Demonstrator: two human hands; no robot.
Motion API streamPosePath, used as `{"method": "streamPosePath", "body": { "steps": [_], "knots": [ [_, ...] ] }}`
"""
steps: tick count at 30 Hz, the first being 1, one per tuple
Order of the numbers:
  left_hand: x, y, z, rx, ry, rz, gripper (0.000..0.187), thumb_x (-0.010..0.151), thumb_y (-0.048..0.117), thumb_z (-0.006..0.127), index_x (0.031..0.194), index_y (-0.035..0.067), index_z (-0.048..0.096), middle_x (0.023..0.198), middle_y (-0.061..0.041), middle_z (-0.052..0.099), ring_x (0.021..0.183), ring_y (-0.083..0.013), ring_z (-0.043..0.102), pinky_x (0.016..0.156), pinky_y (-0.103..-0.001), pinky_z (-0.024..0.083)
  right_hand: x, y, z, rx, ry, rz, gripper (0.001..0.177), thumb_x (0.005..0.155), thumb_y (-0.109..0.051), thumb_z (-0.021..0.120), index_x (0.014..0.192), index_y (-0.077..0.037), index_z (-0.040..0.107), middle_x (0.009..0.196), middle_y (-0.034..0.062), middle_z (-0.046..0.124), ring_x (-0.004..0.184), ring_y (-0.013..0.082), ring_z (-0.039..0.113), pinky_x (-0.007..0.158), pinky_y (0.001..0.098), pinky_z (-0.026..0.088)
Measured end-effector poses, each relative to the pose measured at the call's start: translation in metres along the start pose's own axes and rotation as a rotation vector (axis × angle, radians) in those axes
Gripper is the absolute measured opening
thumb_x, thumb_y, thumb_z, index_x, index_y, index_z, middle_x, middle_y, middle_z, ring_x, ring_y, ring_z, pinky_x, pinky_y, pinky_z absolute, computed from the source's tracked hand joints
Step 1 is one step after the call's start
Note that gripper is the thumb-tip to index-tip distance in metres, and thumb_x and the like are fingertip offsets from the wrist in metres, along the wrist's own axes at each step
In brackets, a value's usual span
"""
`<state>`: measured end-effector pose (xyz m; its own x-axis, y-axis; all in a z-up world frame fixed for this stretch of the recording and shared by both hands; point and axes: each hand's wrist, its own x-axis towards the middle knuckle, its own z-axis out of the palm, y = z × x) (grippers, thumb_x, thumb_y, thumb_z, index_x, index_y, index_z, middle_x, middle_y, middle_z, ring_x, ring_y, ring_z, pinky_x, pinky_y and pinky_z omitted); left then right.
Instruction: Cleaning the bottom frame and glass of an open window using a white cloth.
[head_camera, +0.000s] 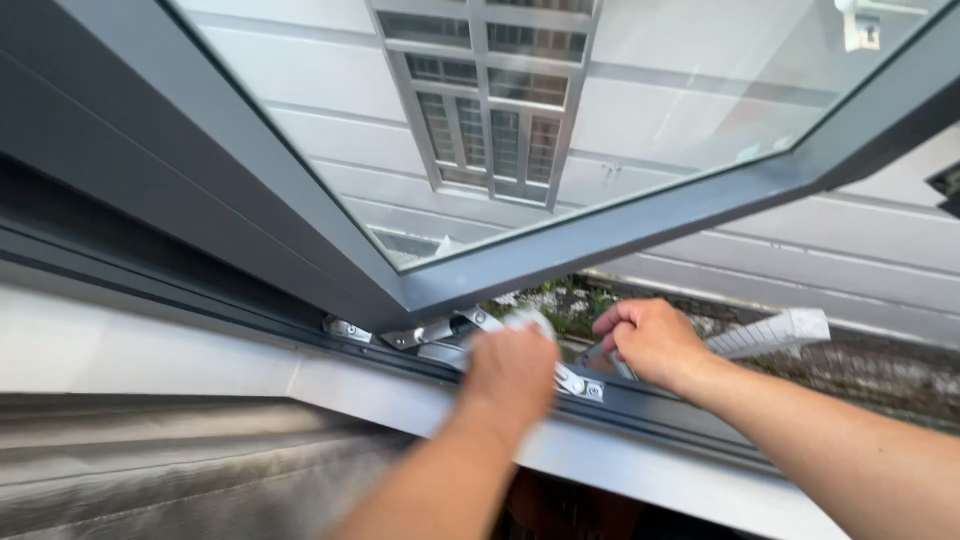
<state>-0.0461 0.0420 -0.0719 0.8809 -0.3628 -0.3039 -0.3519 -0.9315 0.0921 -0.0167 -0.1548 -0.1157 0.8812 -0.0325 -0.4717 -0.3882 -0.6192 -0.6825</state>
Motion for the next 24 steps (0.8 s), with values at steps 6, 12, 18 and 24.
{"method": "streamPosePath", "body": {
  "steps": [6,12,18,24],
  "knots": [
    [-0.021,0.021,0.014,-0.208,0.065,0.178,0.015,0.082,0.01,0.069,0.095,0.007,0.076,0.102,-0.012,0.074,0.096,-0.0307,0.073,0.083,-0.045,0.058,0.003,0.006,0.004,-0.025,-0.059,0.027,0.034,0.09,-0.006,0.049,0.109,-0.009,0.078,0.093,0.0085,0.08,0.079,0.0204,0.073,0.075,0.0364,0.06],
    [-0.026,-0.078,0.02,-0.019,0.067,0.027,0.012,0.085,0.007,0.067,0.092,0.007,0.076,0.097,-0.015,0.074,0.092,-0.0332,0.074,0.082,-0.044,0.059,-0.003,-0.003,0.008,-0.074,-0.102,-0.025,0.035,0.09,-0.006,0.049,0.11,-0.006,0.078,0.093,0.0097,0.081,0.077,0.0173,0.072,0.075,0.0335,0.06],
    [-0.033,-0.087,-0.006,0.119,-0.036,-0.145,0.014,0.085,0.008,0.067,0.093,0.011,0.079,0.103,-0.013,0.073,0.1,-0.0319,0.072,0.082,-0.043,0.06,-0.009,-0.002,0.008,-0.066,-0.117,-0.01,0.036,0.09,-0.007,0.047,0.108,-0.006,0.078,0.092,0.0089,0.081,0.079,0.0174,0.073,0.077,0.033,0.06],
    [-0.021,-0.023,0.015,-0.064,0.038,-0.069,0.016,0.087,0.013,0.067,0.096,0.008,0.078,0.111,-0.015,0.072,0.1,-0.0345,0.071,0.084,-0.047,0.058,-0.005,0.0,0.016,-0.161,-0.092,-0.063,0.037,0.086,-0.007,0.049,0.106,-0.009,0.08,0.089,0.0075,0.083,0.081,0.0157,0.075,0.08,0.0315,0.059]
  ]
}}
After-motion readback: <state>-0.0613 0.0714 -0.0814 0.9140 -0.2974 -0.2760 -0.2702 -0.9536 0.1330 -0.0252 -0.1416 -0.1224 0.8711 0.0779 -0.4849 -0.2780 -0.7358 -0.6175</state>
